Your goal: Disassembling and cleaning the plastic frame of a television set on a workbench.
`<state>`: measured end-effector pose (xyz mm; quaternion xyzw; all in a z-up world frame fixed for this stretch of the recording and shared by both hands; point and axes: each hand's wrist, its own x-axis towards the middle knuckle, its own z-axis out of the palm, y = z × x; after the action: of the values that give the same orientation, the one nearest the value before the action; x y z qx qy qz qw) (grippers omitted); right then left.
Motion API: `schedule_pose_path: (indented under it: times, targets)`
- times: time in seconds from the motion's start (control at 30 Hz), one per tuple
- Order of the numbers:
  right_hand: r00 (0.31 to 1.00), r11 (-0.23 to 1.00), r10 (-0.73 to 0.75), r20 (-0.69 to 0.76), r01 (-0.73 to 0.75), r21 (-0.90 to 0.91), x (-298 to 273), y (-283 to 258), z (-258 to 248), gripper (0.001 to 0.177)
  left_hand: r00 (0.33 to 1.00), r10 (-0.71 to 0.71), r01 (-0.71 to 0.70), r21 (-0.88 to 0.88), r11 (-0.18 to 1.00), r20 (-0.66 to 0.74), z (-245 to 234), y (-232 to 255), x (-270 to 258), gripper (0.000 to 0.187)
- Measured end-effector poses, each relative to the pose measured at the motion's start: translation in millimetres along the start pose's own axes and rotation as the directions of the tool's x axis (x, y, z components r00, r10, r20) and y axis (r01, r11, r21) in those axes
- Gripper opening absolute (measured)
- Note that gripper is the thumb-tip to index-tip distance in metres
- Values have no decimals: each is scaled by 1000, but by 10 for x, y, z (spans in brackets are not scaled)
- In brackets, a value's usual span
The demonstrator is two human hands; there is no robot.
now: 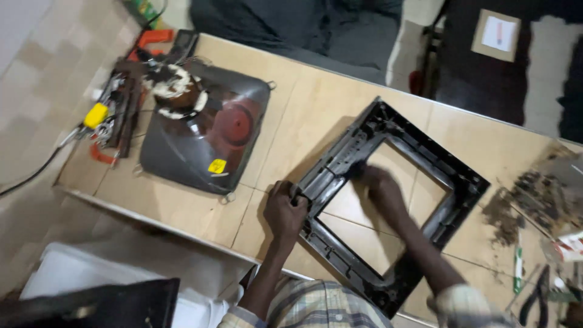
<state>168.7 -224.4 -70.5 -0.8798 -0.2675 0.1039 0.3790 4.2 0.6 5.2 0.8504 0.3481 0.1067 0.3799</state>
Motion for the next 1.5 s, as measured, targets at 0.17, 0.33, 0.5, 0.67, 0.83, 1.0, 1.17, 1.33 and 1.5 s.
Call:
schedule_pose_path:
  times: [0.17, 0.33, 0.5, 0.67, 0.83, 1.0, 1.17, 1.33, 1.5]
  targets:
    - [944, 879, -283, -170, 184, -440, 259, -365, -615, 33, 1000, 25, -24, 11, 1000, -12, -25, 51, -29, 18]
    - [963, 942, -254, -86, 226, -247, -165, -796, 42, 36, 1000, 6, -6, 5, 1000, -29, -15, 84, -27, 25]
    - [883, 877, -470, 13, 468, -112, -300, -1138, -142, 32, 999, 0, -1, -15, 1000, -51, 74, -17, -18, 19]
    - [949, 956, -290, -127, 281, -83, 125, -310, -203, 32, 992, -17, 16, -12, 1000, -124, 283, 91, -47, 18]
    - [976, 973, -201, -84, 189, -130, 471, 119, -329, 24, 992, -27, 24, -26, 999, -122, 408, 407, -106, 16]
    - [962, 998, -31, -272, 13, -66, 694, -96, -617, 15, 959, 1, 5, -23, 1000, 282, 300, 473, 24, 59]
    - [963, 946, -142, -228, 64, -318, 728, 49, -262, 33, 946, 204, -181, -111, 977, 252, 428, 254, 92, 58]
    - [969, 837, -242, -58, 178, -518, 128, -299, -29, 24, 923, 383, -385, -103, 917, -38, 695, 79, 86, 49]
    - [999, 990, -44, -5, 43, -131, 198, -231, -481, 29, 909, 416, -404, -228, 886, 8, 672, 90, 90, 60]
